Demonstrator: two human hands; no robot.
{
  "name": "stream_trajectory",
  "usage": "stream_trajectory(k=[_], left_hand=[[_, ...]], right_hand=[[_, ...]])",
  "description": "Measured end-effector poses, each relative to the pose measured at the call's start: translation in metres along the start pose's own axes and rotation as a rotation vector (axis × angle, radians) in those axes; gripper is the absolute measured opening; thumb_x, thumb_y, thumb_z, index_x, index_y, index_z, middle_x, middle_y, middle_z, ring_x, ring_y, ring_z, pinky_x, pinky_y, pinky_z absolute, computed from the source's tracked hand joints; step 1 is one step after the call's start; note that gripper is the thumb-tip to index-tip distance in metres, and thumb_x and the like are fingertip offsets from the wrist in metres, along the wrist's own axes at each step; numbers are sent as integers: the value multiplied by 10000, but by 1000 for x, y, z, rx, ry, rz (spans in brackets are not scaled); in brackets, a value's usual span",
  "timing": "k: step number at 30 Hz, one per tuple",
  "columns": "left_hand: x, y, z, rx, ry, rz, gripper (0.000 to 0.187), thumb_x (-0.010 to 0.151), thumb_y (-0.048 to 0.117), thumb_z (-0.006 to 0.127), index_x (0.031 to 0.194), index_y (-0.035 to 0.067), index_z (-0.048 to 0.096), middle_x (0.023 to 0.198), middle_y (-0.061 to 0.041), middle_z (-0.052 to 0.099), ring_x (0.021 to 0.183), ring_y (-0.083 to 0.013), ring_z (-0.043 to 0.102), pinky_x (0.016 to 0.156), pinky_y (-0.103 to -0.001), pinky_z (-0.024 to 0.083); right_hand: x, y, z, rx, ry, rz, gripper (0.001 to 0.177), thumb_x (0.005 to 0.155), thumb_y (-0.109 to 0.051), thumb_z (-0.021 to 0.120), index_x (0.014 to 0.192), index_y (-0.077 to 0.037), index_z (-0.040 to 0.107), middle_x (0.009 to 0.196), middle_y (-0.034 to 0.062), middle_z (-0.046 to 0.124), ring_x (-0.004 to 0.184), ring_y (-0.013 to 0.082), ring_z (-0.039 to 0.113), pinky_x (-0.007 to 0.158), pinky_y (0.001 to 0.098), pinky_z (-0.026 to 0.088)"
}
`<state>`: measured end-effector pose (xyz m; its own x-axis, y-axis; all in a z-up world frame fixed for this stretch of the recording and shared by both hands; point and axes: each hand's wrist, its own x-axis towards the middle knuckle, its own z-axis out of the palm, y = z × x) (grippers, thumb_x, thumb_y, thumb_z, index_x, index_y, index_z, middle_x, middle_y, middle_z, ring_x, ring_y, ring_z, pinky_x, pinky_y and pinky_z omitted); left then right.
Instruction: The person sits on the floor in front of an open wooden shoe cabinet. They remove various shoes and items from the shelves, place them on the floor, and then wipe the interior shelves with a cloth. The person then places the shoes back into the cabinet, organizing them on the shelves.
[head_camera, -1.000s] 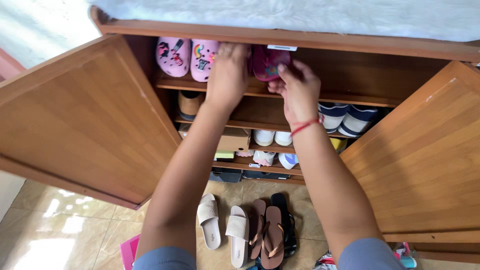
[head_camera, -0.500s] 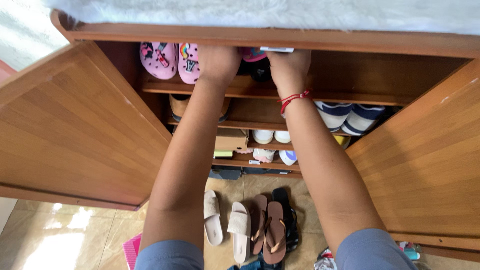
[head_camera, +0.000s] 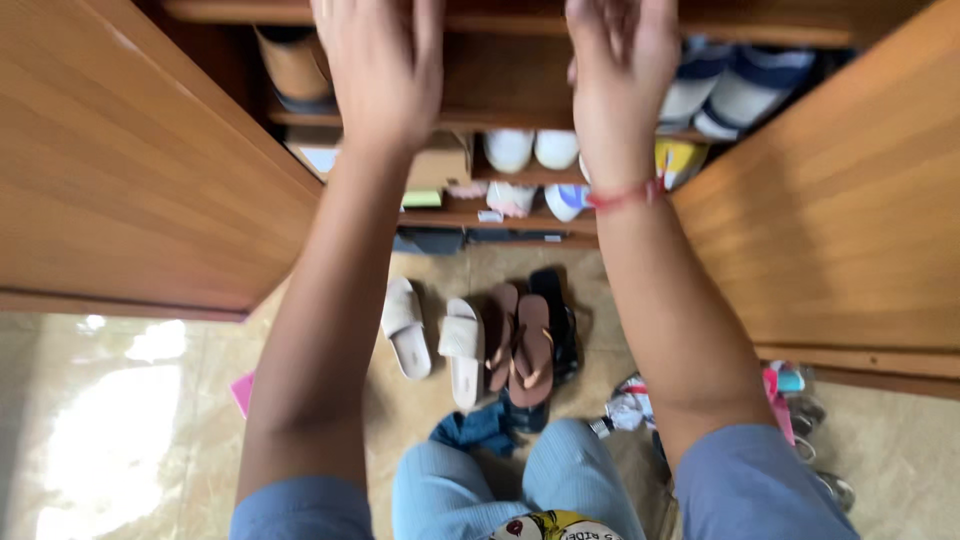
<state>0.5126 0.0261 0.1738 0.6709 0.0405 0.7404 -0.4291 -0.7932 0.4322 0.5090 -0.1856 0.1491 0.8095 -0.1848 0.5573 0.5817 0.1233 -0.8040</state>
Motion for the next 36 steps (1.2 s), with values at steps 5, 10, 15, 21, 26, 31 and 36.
stream_trajectory(k=[5,10,15,21,26,31,36], left_hand=[[-193,12,16,-123,-196,-23,680,1152,209,621,1654,108,174,1720,-165,233,1617,-398,205,1344,-498,216],[-403,1,77,-288,-547,-379,423,979,142,681,1360,67,514,1266,-221,609,1198,-428,571,1030,-516,481],[-566,-19,129,-30,-805,-263,593,852,90,624,1409,53,426,1395,-211,581,1371,-406,470,1173,-493,356],[-597,-29,138,191,-1191,-331,804,929,100,530,1628,199,146,1457,-233,464,1450,-411,333,1218,-472,199],[-574,-21,122,32,-1130,-273,608,903,103,564,1464,321,478,1351,-261,531,1361,-463,421,1208,-505,268],[-532,-49,116,-106,-826,-280,229,858,110,609,1056,208,669,1200,-173,622,1104,-415,608,919,-513,516],[-491,-57,80,-100,-632,-398,264,875,101,644,1124,176,688,1070,-148,584,1002,-382,575,884,-502,476]], right_hand=[[-166,15,-55,-71,-98,216,97,1065,22,592,1129,-34,545,975,-2,626,843,47,593,690,192,468],[-348,107,-114,-258,-125,372,36,1032,-30,669,1059,-35,646,858,-14,656,729,27,583,655,193,478],[-488,162,-135,-829,-286,611,309,880,-147,756,1158,-55,658,1058,137,700,867,287,685,770,368,562],[-554,192,-153,-979,-552,570,486,834,-88,667,1309,-33,582,1313,215,605,1138,423,609,911,475,523],[-550,192,-153,-958,-456,502,368,906,-80,632,1274,-74,624,1261,157,664,1129,361,652,910,434,552],[-499,177,-151,-598,-202,280,242,971,-55,648,1200,-126,627,1231,82,723,1096,256,737,926,359,600],[-458,203,-182,-1117,-501,199,496,739,-38,631,1234,-52,617,1232,215,651,1144,416,571,975,515,436]])
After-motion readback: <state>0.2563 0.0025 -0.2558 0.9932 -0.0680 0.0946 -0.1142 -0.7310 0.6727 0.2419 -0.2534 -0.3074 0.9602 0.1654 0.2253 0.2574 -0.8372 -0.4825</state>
